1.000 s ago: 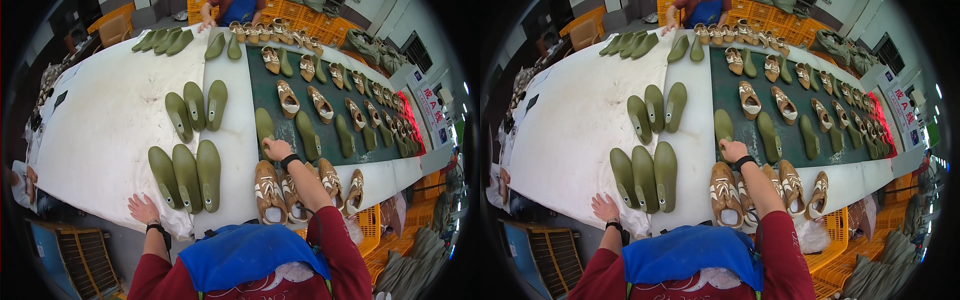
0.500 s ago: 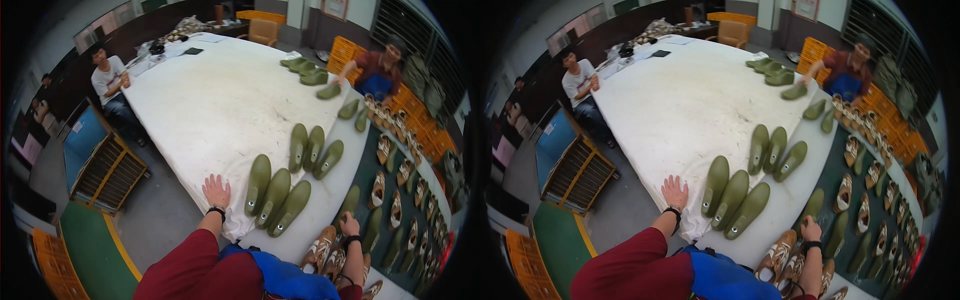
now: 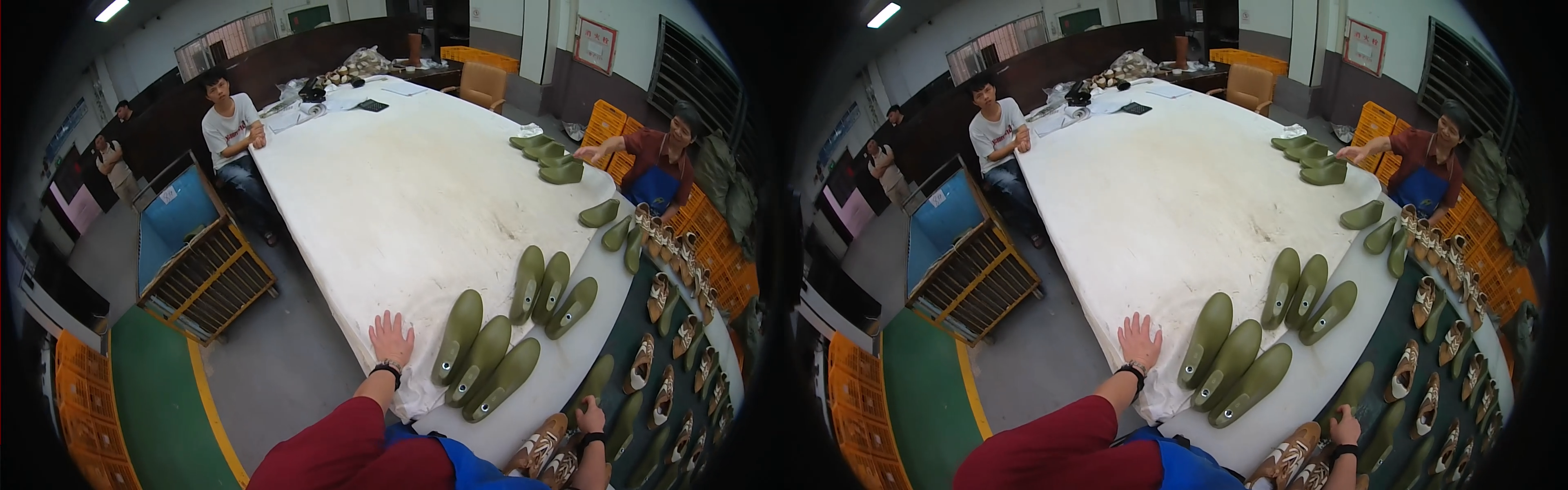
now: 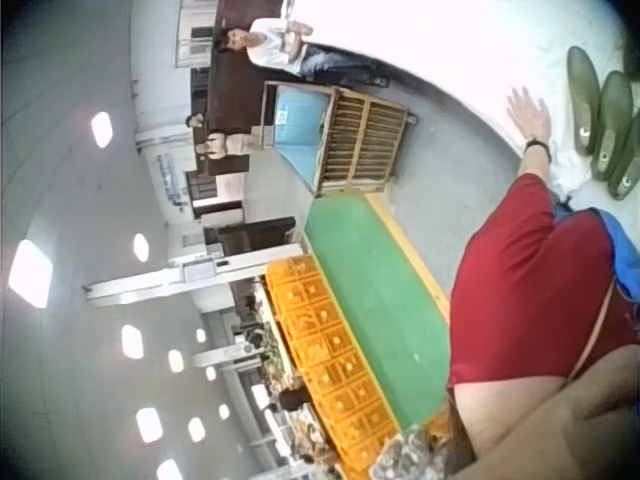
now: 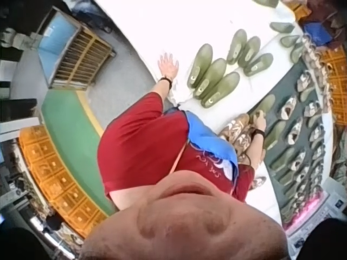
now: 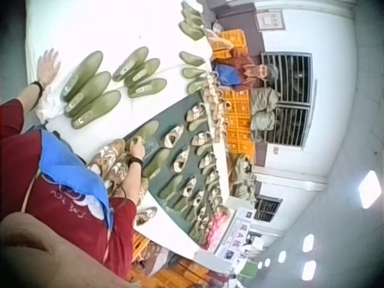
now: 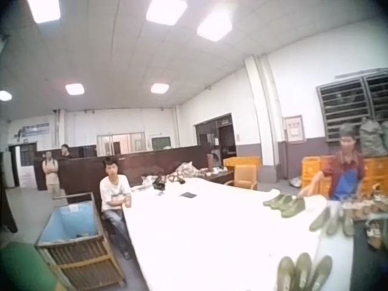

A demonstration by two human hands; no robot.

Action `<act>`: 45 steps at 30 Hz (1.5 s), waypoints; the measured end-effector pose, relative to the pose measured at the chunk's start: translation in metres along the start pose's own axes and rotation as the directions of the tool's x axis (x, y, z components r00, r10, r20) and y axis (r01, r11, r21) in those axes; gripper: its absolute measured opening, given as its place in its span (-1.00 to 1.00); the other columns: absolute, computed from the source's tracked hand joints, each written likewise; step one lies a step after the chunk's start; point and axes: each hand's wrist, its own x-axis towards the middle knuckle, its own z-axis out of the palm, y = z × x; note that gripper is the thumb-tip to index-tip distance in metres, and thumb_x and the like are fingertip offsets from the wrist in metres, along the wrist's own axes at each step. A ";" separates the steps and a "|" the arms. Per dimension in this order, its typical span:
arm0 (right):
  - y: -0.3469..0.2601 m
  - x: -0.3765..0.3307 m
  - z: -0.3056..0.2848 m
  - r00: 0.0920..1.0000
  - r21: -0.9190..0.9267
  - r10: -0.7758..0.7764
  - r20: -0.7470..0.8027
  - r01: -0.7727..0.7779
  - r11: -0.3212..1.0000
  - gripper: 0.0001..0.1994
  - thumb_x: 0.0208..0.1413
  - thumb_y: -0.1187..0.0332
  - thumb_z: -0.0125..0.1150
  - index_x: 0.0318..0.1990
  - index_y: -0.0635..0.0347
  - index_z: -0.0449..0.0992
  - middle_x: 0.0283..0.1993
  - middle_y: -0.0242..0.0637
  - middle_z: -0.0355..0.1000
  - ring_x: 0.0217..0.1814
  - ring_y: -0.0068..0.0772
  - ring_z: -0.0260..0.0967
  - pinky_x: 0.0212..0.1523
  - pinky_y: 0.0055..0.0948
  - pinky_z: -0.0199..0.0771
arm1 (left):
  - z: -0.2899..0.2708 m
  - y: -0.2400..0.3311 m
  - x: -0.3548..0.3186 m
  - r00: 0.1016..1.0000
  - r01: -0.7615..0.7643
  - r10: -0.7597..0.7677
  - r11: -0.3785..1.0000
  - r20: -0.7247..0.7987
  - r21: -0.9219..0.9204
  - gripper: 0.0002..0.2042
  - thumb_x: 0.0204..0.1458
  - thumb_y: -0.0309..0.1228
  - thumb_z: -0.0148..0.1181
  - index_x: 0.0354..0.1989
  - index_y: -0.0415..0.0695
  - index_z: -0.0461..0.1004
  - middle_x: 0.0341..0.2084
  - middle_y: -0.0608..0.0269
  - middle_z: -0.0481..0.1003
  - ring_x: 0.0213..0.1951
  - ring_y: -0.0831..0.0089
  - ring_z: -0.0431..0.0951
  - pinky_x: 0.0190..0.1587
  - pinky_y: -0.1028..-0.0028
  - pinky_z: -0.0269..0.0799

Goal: The recorder is organizing shoes and shoe lasts on a factory workbench, periodically retrieving more shoes from a large bag.

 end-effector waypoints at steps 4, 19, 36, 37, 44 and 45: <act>-0.001 0.002 0.002 1.000 -0.020 0.004 -0.019 -0.004 1.000 -0.68 -0.13 0.27 0.21 -0.20 -0.06 0.27 -0.39 -0.01 0.43 -0.26 0.06 0.39 -0.26 -0.11 0.37 | 0.002 -0.002 0.002 1.000 -0.002 0.002 1.000 -0.013 -0.009 -0.48 -0.02 -0.04 -0.04 0.13 0.04 0.25 0.19 0.17 0.11 0.24 0.13 -0.01 0.23 0.08 -0.21; 0.006 0.001 0.005 1.000 -0.035 -0.017 -0.015 0.017 0.999 -0.65 -0.18 0.30 0.23 -0.20 -0.02 0.26 -0.40 -0.04 0.43 -0.26 0.07 0.38 -0.24 -0.09 0.35 | -0.005 -0.004 -0.006 1.000 0.019 -0.020 1.000 -0.019 -0.020 -0.49 -0.02 -0.06 -0.02 0.11 0.02 0.26 0.18 0.15 0.13 0.23 0.12 0.00 0.22 0.08 -0.20; 0.032 -0.089 -0.089 0.978 0.330 0.145 -0.150 -0.088 0.940 -0.56 -0.13 0.28 0.15 -0.01 0.07 0.33 -0.31 0.01 0.44 -0.23 0.02 0.39 -0.20 -0.15 0.38 | -0.014 0.000 0.004 0.990 -0.020 -0.007 0.982 0.142 0.189 -0.49 0.10 -0.02 -0.22 0.17 -0.01 0.16 0.21 0.13 0.09 0.22 0.08 0.04 0.18 0.07 -0.04; 0.037 -0.114 -0.108 0.961 0.369 0.202 -0.191 -0.120 0.922 -0.65 -0.14 0.29 0.16 -0.11 0.11 0.43 -0.34 -0.02 0.45 -0.24 -0.01 0.40 -0.22 -0.18 0.39 | -0.012 -0.002 0.006 0.991 -0.015 -0.011 0.982 0.136 0.189 -0.49 0.10 -0.01 -0.23 0.17 -0.01 0.16 0.21 0.14 0.08 0.22 0.08 0.04 0.18 0.07 -0.04; 0.130 -0.294 -0.102 0.675 0.168 0.735 -0.063 -0.719 0.675 -0.71 -0.22 0.19 0.25 -0.32 0.12 0.51 -0.36 -0.15 0.48 -0.25 -0.12 0.43 -0.22 -0.24 0.41 | -0.005 0.007 0.003 0.988 -0.055 0.028 0.982 0.150 0.183 -0.49 0.10 0.00 -0.22 0.17 0.00 0.16 0.21 0.15 0.08 0.22 0.11 0.04 0.18 0.09 -0.04; 0.130 -0.303 -0.096 0.640 0.167 0.755 0.144 -0.768 0.619 -0.62 -0.26 0.15 0.30 -0.24 0.11 0.51 -0.27 -0.12 0.48 -0.17 -0.11 0.42 -0.15 -0.25 0.40 | -0.006 0.003 0.004 0.989 -0.050 0.021 0.980 0.148 0.193 -0.49 0.10 0.00 -0.21 0.17 0.01 0.16 0.21 0.15 0.08 0.22 0.11 0.04 0.18 0.09 -0.04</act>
